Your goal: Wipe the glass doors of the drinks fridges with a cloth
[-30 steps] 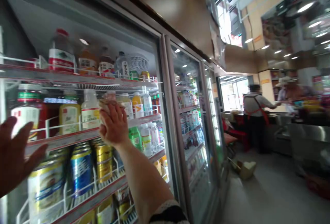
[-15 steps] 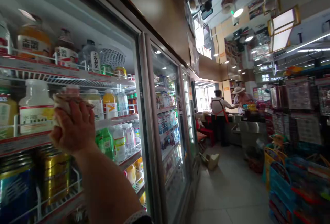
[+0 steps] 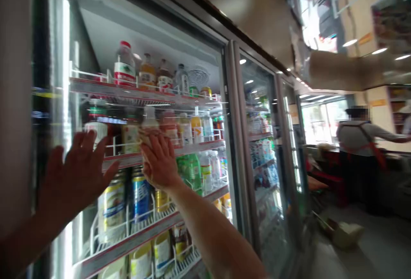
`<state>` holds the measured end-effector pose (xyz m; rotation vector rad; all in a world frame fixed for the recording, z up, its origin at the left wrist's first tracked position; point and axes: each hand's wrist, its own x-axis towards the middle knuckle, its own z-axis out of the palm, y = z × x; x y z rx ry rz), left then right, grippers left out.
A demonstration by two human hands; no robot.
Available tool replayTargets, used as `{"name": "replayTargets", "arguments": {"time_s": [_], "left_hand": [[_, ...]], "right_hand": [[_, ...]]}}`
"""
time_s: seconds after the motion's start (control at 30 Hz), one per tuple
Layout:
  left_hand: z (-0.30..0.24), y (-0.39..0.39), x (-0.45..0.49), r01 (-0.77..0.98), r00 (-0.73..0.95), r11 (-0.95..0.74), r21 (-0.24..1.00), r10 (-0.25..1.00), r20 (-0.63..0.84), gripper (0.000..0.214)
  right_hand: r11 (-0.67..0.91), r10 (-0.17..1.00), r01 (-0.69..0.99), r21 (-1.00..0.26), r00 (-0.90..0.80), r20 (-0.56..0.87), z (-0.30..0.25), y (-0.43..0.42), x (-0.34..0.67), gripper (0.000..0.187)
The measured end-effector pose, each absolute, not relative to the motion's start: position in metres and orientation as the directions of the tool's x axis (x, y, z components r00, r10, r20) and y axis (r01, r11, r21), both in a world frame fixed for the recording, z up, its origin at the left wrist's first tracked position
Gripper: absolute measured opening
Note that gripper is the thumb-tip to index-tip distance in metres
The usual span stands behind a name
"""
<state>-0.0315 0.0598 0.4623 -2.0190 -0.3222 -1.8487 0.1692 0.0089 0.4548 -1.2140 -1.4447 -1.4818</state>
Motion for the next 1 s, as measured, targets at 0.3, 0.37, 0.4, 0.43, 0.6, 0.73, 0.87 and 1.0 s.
{"name": "replayTargets", "arguments": {"time_s": [0.3, 0.37, 0.4, 0.43, 0.6, 0.73, 0.87, 1.0], "left_hand": [[0.460, 0.063, -0.022, 0.806, 0.226, -0.529, -0.267, -0.142, 0.964, 0.060], [0.459, 0.062, -0.024, 0.825, 0.236, -0.493, -0.277, -0.145, 0.961, 0.059], [0.459, 0.061, -0.025, 0.829, 0.240, -0.483, -0.282, -0.149, 0.959, 0.059], [0.459, 0.061, -0.026, 0.831, 0.243, -0.478, -0.285, -0.150, 0.958, 0.060], [0.458, 0.063, -0.028, 0.840, 0.240, -0.462, -0.284, -0.153, 0.959, 0.063], [0.457, 0.065, -0.028, 0.853, 0.244, -0.433, -0.292, -0.164, 0.956, 0.064], [0.458, 0.064, -0.029, 0.859, 0.252, -0.415, -0.301, -0.169, 0.953, 0.063], [0.458, 0.066, -0.032, 0.859, 0.264, -0.405, -0.314, -0.176, 0.948, 0.063]], "right_hand": [[-0.096, -0.223, 0.995, -0.026, 0.004, 0.975, 0.488, 0.014, 0.201, 0.050], [-0.089, -0.137, 0.991, 0.097, -0.109, 0.985, 0.484, 0.012, 0.191, 0.048], [-0.083, -0.074, 0.976, 0.202, -0.208, 0.975, 0.482, 0.009, 0.188, 0.046], [-0.073, -0.017, 0.952, 0.299, -0.300, 0.954, 0.480, 0.006, 0.188, 0.044], [-0.102, -0.127, 0.988, 0.114, -0.127, 0.984, 0.503, -0.008, 0.234, 0.043], [-0.078, -0.180, 0.997, -0.008, -0.006, 0.984, 0.517, -0.002, 0.223, 0.047], [-0.024, -0.010, 0.915, 0.404, -0.404, 0.915, 0.515, 0.007, 0.184, 0.051], [-0.098, -0.088, 0.985, 0.140, -0.149, 0.985, 0.544, -0.003, 0.233, 0.052]]}}
